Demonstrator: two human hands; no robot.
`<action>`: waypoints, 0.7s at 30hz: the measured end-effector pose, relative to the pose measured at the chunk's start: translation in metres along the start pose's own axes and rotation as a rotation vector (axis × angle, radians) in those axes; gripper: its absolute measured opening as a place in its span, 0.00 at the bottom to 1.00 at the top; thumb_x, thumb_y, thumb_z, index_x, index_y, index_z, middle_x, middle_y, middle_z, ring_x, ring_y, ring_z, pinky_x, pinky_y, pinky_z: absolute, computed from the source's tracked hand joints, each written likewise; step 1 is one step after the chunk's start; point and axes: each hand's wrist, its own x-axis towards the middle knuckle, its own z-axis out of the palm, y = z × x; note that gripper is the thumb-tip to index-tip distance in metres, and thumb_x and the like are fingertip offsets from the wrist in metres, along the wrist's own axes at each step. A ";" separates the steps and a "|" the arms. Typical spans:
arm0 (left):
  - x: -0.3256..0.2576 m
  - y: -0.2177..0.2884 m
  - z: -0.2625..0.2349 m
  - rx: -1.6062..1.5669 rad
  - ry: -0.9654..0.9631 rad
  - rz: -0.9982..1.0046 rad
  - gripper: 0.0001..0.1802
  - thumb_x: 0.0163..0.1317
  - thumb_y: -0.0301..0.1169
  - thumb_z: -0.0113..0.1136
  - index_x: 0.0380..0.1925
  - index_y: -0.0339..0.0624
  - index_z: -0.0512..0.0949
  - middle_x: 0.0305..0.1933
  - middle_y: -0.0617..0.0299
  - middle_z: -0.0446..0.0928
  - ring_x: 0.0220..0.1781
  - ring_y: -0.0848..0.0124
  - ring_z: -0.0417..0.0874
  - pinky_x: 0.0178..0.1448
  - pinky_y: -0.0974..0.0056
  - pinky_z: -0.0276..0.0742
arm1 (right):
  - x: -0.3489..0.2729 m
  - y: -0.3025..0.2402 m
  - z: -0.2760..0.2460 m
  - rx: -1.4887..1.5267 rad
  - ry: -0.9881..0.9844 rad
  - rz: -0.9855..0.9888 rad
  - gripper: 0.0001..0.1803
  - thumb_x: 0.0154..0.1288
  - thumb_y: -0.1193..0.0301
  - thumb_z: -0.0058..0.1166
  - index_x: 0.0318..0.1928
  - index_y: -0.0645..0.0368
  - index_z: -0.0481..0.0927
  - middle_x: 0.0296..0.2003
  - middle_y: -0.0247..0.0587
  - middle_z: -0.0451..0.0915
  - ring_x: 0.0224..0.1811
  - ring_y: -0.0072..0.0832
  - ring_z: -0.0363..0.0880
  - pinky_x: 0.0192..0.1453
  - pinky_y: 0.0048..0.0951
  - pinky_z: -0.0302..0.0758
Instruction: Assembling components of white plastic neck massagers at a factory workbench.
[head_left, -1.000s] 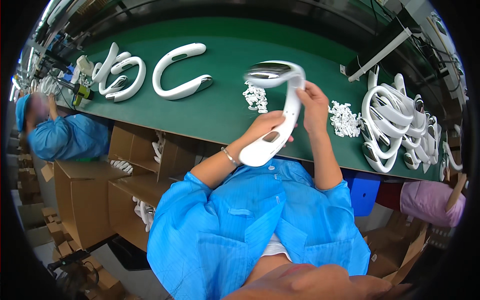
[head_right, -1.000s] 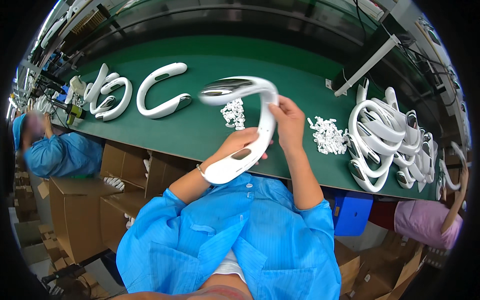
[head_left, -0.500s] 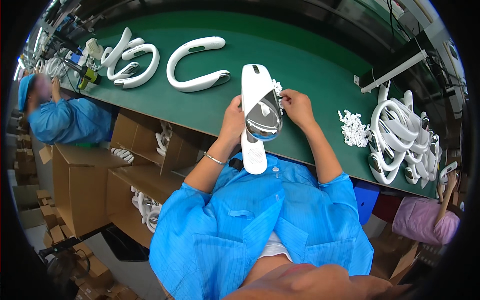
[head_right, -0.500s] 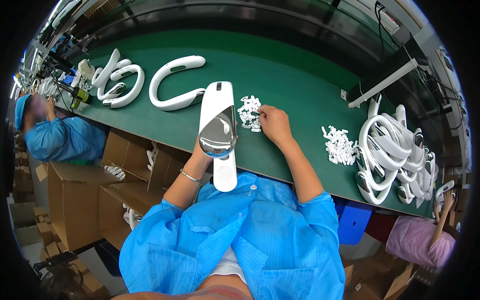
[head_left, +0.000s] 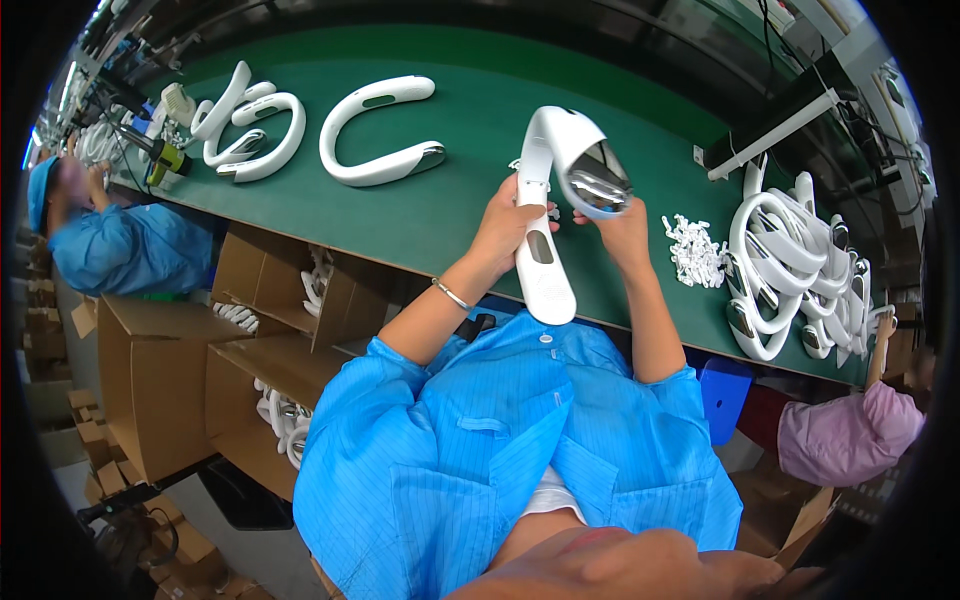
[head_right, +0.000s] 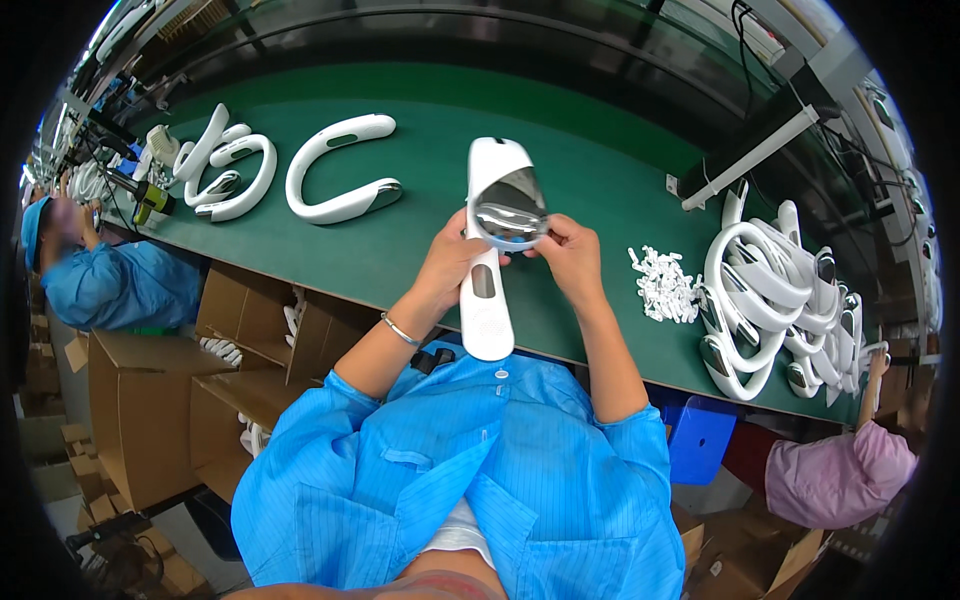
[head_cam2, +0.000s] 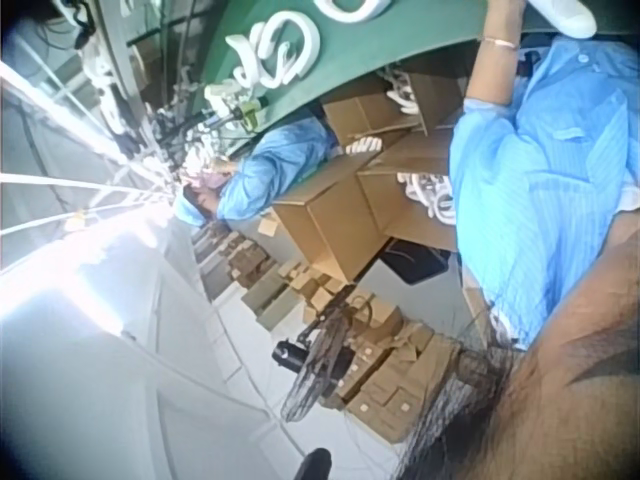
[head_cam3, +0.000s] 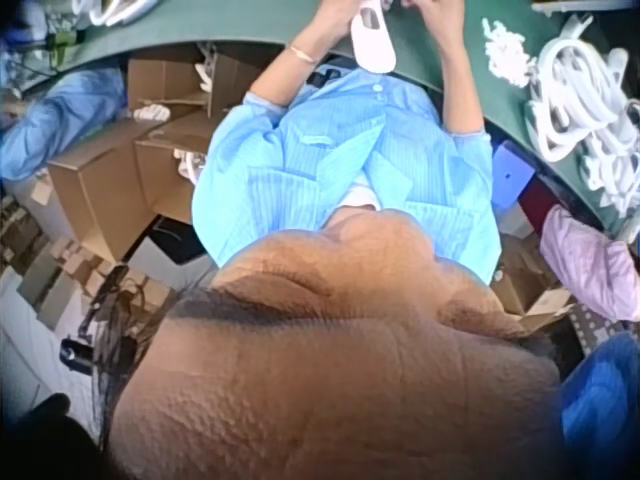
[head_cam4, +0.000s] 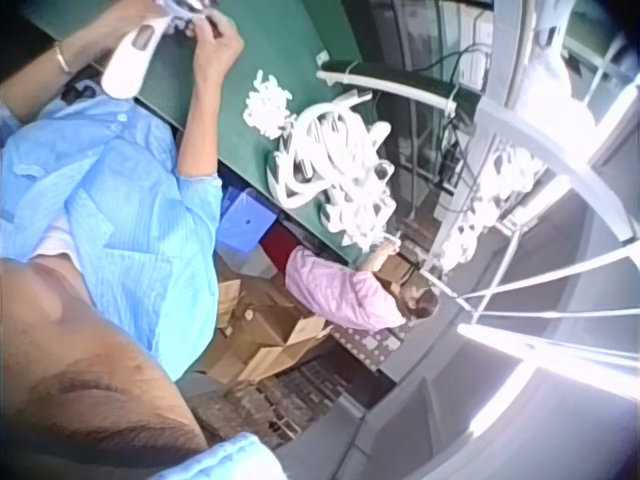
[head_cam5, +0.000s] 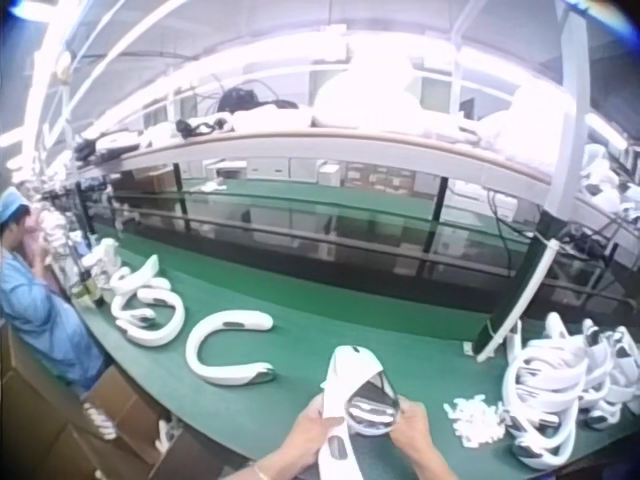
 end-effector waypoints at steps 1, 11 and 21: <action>0.001 -0.002 0.003 0.000 -0.014 -0.003 0.25 0.54 0.17 0.49 0.54 0.36 0.64 0.40 0.52 0.75 0.31 0.67 0.81 0.36 0.65 0.82 | -0.006 -0.012 0.003 0.066 -0.005 0.000 0.08 0.58 0.80 0.55 0.39 0.69 0.80 0.31 0.38 0.81 0.31 0.22 0.80 0.35 0.22 0.79; -0.012 -0.017 0.037 -0.047 -0.101 0.060 0.24 0.56 0.19 0.45 0.55 0.36 0.62 0.48 0.54 0.73 0.43 0.68 0.79 0.47 0.66 0.78 | -0.009 0.052 -0.014 0.336 -0.009 -0.009 0.08 0.58 0.80 0.51 0.38 0.68 0.80 0.34 0.41 0.77 0.33 0.23 0.77 0.39 0.21 0.76; -0.021 -0.025 0.038 0.065 -0.123 0.137 0.20 0.66 0.29 0.47 0.57 0.42 0.61 0.42 0.61 0.72 0.34 0.75 0.77 0.36 0.70 0.77 | -0.023 -0.047 -0.003 -0.300 -0.107 -0.150 0.08 0.56 0.77 0.57 0.38 0.63 0.81 0.34 0.39 0.81 0.35 0.25 0.78 0.39 0.24 0.76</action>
